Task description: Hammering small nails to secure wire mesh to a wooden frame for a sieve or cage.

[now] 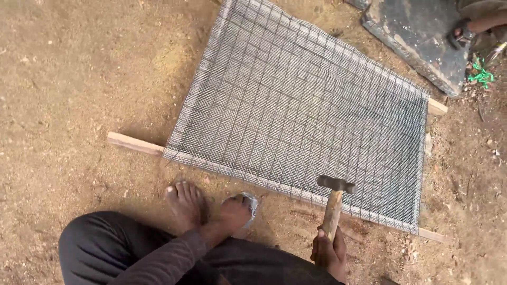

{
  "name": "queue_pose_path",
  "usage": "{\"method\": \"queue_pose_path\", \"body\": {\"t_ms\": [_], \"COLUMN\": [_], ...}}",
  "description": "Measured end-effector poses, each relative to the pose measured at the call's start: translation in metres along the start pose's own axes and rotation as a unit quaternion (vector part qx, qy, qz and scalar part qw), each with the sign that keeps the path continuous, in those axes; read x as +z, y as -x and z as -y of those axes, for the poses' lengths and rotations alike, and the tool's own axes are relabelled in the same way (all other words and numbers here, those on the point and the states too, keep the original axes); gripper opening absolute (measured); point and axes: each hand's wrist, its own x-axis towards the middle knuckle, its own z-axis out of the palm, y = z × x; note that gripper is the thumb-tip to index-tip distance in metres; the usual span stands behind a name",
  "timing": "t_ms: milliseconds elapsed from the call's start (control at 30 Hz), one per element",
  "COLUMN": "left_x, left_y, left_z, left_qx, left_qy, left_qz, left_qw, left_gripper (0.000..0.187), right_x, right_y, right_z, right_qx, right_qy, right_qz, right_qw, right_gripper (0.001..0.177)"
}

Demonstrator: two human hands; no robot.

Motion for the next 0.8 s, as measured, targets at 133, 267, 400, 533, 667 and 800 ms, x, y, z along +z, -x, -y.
{"method": "queue_pose_path", "body": {"t_ms": [133,267,400,533,667,800], "left_x": [-0.011,-0.009,-0.036,-0.067,-0.088,-0.117], "left_y": [0.007,0.011,0.015,0.027,0.033,0.044], "left_z": [0.005,0.008,0.01,0.009,0.009,0.013], "left_qx": [0.037,0.043,-0.006,-0.024,-0.014,-0.079], "left_qy": [-0.006,0.007,0.06,0.085,0.135,0.295], "left_qz": [0.026,0.033,0.063,0.085,0.025,0.006], "left_qw": [0.999,0.998,0.996,0.993,0.99,0.952], "left_gripper": [0.028,0.027,0.03,0.031,0.037,0.032], "right_x": [0.006,0.002,-0.007,-0.001,-0.001,0.0], "right_y": [0.005,0.005,-0.001,0.008,0.009,0.008], "right_z": [0.003,-0.001,-0.027,-0.016,-0.018,-0.02], "right_qx": [0.026,0.035,-0.014,0.0,0.011,0.021], "right_qy": [-0.054,-0.022,-0.095,-0.073,-0.064,-0.084], "right_qz": [-0.021,0.002,0.061,0.054,0.049,0.048], "right_qw": [0.998,0.999,0.994,0.996,0.997,0.995], "right_gripper": [0.023,0.024,0.023,0.022,0.022,0.027]}}
